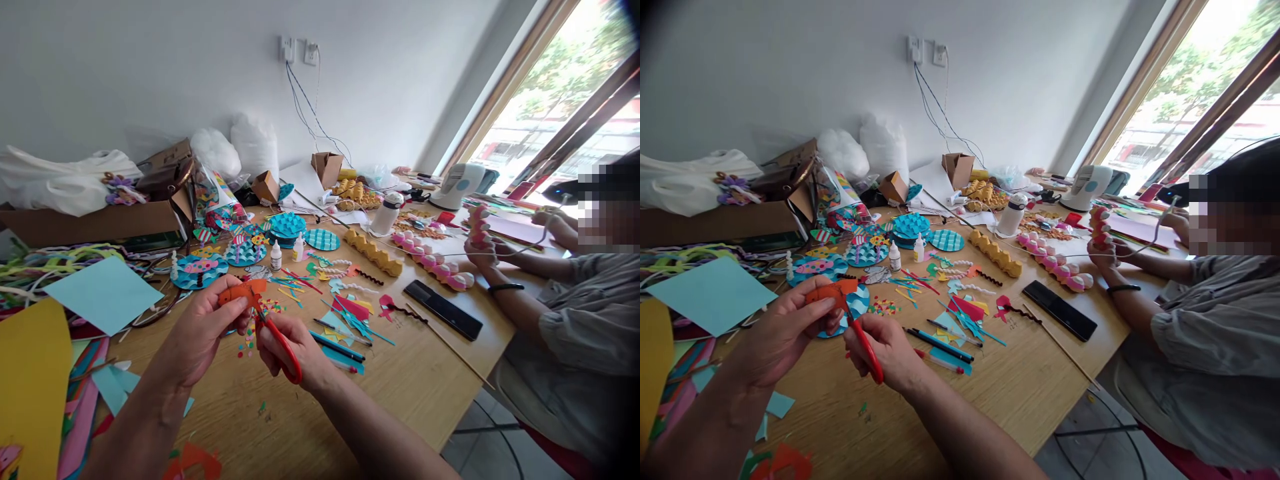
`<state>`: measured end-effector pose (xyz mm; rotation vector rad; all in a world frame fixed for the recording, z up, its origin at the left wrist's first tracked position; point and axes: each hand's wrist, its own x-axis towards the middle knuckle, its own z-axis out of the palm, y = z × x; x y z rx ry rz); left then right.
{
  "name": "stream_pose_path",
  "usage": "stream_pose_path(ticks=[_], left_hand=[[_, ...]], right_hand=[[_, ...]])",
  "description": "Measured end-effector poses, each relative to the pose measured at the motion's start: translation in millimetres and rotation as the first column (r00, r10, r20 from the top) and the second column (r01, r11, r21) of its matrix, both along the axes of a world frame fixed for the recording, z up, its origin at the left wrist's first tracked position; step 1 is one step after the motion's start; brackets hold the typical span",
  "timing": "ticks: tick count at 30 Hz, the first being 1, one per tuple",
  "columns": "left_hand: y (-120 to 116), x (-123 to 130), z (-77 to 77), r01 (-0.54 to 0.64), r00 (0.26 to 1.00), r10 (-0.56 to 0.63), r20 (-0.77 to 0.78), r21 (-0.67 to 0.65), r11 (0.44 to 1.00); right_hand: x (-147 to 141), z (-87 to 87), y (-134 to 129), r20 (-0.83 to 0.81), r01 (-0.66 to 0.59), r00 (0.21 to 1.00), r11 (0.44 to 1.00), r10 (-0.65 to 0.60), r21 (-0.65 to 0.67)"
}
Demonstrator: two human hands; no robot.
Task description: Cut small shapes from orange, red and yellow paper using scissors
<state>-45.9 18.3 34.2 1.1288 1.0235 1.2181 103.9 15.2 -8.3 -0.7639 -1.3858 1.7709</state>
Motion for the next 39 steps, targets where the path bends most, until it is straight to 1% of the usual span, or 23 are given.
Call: stream_pose_path(ticks=[6,12,23,28,33,39], left_hand=[[-0.3,0.6,-2.1,0.002,1.0,-0.001,0.03,-0.028,1.0],[0.4,0.3,-5.6,0.0,1.0,0.0,0.007,0.022,1.0],[-2.6,2.4,-1.1,-0.012,1.0,0.012,0.02,-0.012,1.0],[-2.0,2.4,-2.1,-0.011,1.0,0.011,0.021,-0.014,1.0],[-1.8,2.9,-1.4,0.003,1.0,-0.003,0.029,-0.009,1.0],[-1.9,1.2,-0.2,0.008,1.0,-0.008,0.023,-0.003,1.0]], right_hand=[[-0.2,0.4,-0.5,0.011,0.02,1.0,1.0,-0.02,-0.008],[0.1,-0.3,-0.5,0.0,0.001,1.0,1.0,-0.001,0.001],[1.8,-0.9,-0.2,0.006,-0.013,1.0,0.999,0.013,0.03],[1.9,0.2,0.1,0.029,0.009,1.0,0.999,-0.01,0.033],[3.5,-2.1,0.3,0.022,0.024,0.999,0.998,-0.025,0.056],[4.4,-4.2,0.4,0.055,0.025,0.998,0.998,-0.029,0.064]])
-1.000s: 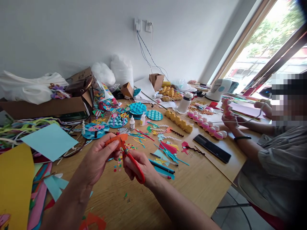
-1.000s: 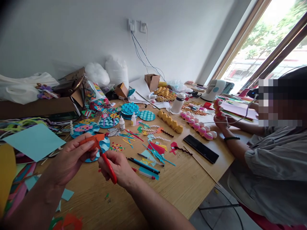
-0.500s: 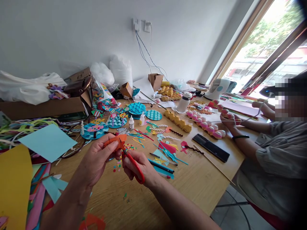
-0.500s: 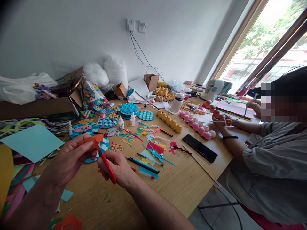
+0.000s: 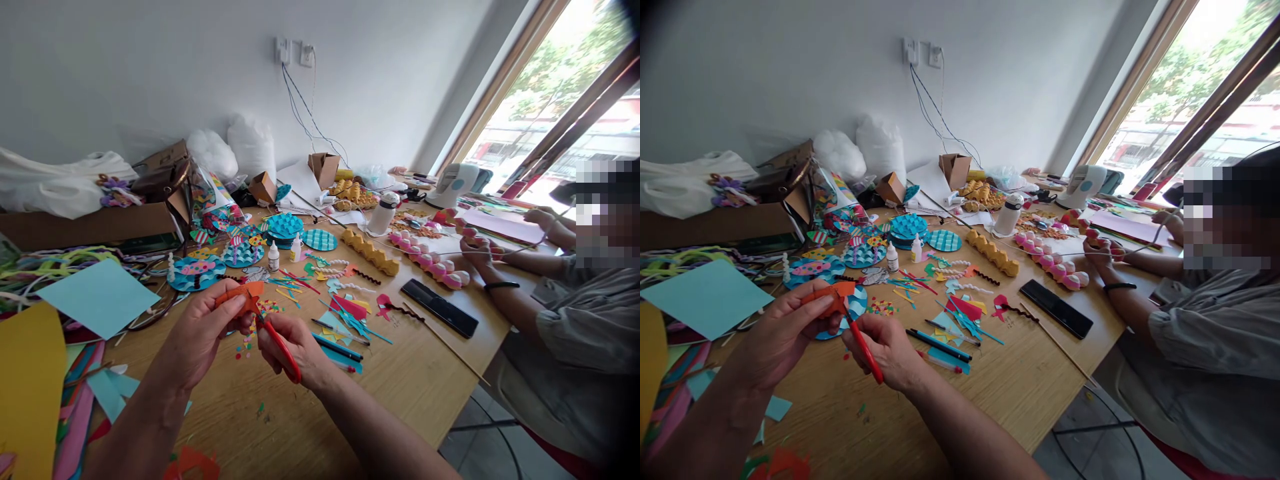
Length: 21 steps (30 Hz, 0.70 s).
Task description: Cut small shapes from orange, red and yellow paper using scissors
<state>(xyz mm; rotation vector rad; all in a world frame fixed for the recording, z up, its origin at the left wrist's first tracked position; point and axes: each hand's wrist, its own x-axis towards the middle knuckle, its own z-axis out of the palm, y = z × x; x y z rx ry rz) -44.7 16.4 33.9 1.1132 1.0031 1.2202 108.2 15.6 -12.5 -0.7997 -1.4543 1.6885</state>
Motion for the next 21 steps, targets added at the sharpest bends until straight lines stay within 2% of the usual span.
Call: stream_pose_path(ticks=[17,21], left_hand=[[2.2,-6.4,-1.3,0.016,0.999,-0.016,-0.032,-0.007,1.0],[3.3,-7.7,0.8,0.028,0.998,-0.029,-0.058,-0.028,0.999]], right_hand=[[2.0,-4.6,2.6,0.039,0.001,0.999,1.0,-0.001,-0.003],[4.1,-2.5,3.3,0.08,-0.015,0.997,0.999,0.011,0.048]])
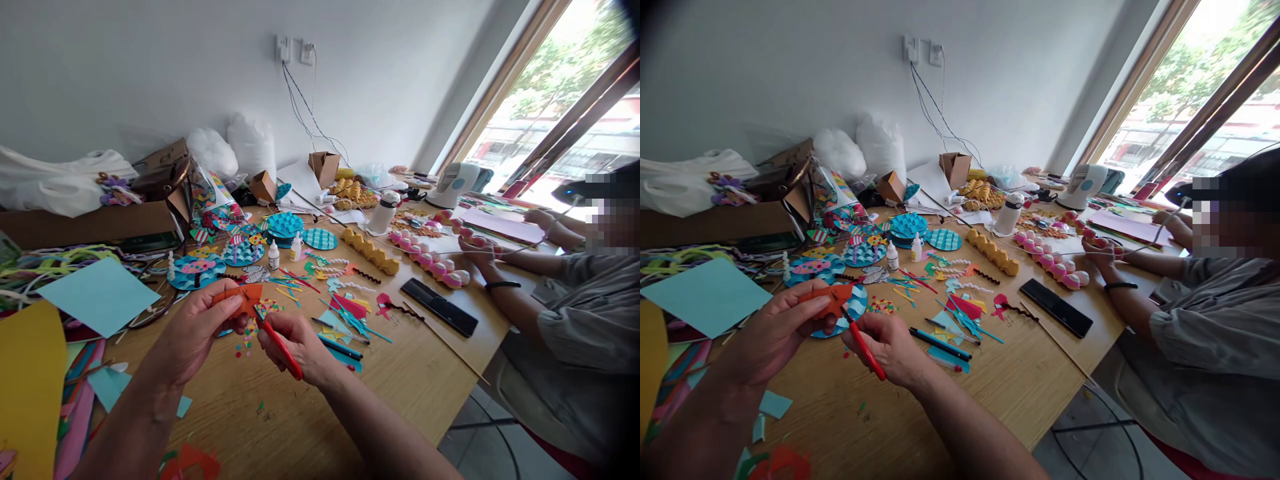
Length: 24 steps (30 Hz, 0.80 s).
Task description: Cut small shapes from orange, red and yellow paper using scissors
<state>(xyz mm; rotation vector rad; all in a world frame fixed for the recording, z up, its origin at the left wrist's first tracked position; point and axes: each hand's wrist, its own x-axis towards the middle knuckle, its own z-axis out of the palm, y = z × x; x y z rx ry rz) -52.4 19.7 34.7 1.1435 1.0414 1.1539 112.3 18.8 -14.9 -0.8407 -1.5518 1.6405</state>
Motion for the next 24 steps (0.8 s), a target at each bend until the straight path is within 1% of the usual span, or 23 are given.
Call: stream_pose_path(ticks=[6,9,13,16,19,21,24], left_hand=[[0.0,-3.5,-0.1,-0.016,0.999,0.016,-0.038,-0.006,1.0],[0.3,-4.0,-0.7,-0.014,0.999,0.015,-0.049,0.005,1.0],[2.0,-3.7,-1.8,-0.002,0.999,0.002,-0.053,0.013,1.0],[3.0,-4.6,-2.5,-0.003,0.998,0.003,-0.06,0.001,1.0],[3.0,-5.9,-1.9,-0.017,0.995,0.021,-0.098,0.032,0.999],[2.7,-5.9,-0.7,-0.019,0.992,0.025,-0.12,0.058,0.998],[1.8,-3.3,0.9,-0.014,0.993,0.02,-0.118,0.051,0.999]], right_hand=[[4.9,5.9,0.8,0.1,-0.013,0.995,0.991,0.0,0.135],[5.9,5.4,1.6,0.142,-0.009,0.99,0.984,-0.016,0.176],[5.6,3.1,2.7,0.156,0.008,0.987,0.979,-0.04,0.201],[5.3,3.8,2.9,0.155,0.011,0.987,0.977,-0.045,0.212],[5.2,5.3,2.6,0.151,0.006,0.988,0.979,-0.038,0.204],[4.5,5.2,2.2,0.134,-0.003,0.991,0.986,-0.02,0.169],[2.0,2.7,1.6,0.063,-0.009,0.998,0.996,0.003,0.089]])
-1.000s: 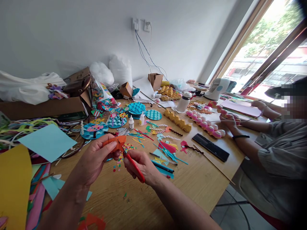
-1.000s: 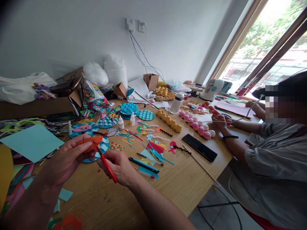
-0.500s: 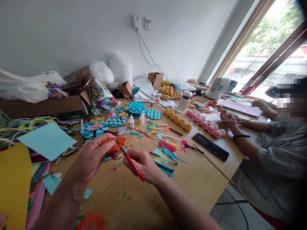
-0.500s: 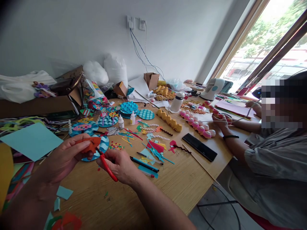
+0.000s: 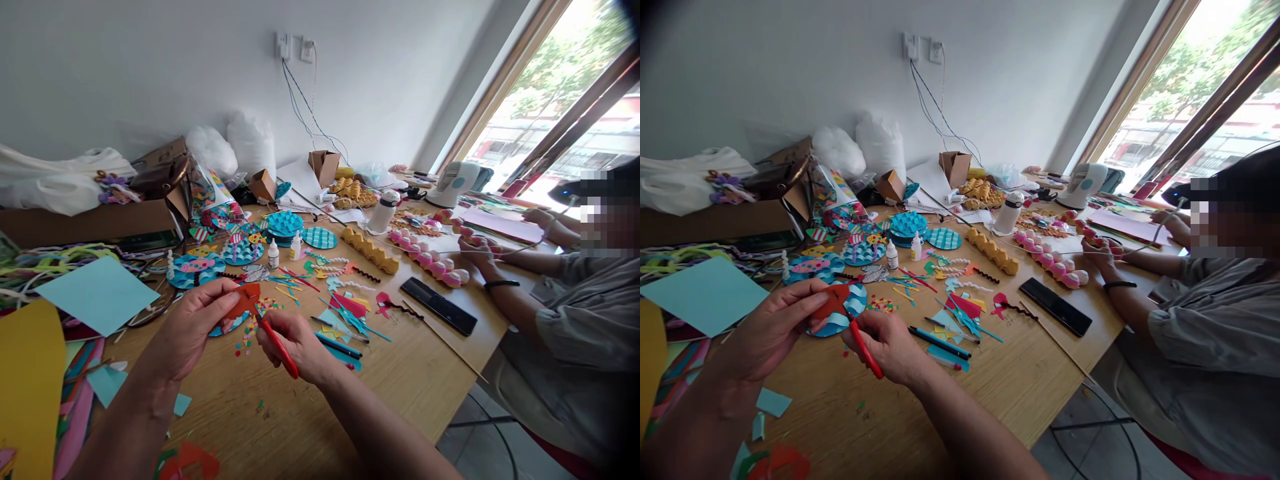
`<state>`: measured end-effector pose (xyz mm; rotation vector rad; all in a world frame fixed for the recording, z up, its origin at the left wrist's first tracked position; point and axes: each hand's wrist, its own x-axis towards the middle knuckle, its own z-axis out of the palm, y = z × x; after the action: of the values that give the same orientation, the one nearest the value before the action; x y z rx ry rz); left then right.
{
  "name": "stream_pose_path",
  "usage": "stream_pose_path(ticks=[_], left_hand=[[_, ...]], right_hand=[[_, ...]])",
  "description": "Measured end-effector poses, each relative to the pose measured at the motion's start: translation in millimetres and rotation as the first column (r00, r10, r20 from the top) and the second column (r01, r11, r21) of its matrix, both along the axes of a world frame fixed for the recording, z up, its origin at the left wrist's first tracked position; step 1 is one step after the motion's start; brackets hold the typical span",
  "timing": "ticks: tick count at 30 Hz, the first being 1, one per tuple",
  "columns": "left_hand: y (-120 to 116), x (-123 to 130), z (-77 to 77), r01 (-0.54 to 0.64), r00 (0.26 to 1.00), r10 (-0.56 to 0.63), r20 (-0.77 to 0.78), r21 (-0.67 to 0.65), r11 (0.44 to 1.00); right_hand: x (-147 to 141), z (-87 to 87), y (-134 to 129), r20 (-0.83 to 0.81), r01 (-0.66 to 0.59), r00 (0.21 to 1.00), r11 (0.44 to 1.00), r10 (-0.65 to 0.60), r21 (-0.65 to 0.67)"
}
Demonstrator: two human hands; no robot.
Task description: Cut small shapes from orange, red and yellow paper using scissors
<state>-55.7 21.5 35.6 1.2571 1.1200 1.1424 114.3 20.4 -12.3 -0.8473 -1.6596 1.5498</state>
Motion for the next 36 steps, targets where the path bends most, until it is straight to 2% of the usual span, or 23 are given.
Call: stream_pose_path(ticks=[7,13,29,36], left_hand=[[0.1,5.8,-7.7,0.022,1.0,-0.022,0.018,0.011,1.0],[1.3,8.4,-13.5,0.07,0.997,-0.07,0.019,0.004,0.998],[0.1,12.2,-11.0,0.102,0.994,-0.101,0.046,-0.019,0.995],[2.7,7.4,-18.1,0.084,0.996,-0.084,-0.003,-0.013,0.996]], right_hand=[[-8.4,-4.4,-3.1,-0.192,-0.015,0.981,0.991,-0.011,-0.133],[-9.0,-13.7,-0.4,-0.324,-0.077,0.945,0.992,0.04,-0.103],[-9.1,-16.8,2.4,-0.316,-0.101,0.947,0.988,0.059,-0.117],[-8.3,-14.3,1.8,-0.293,-0.072,0.956,0.985,0.022,-0.159]])
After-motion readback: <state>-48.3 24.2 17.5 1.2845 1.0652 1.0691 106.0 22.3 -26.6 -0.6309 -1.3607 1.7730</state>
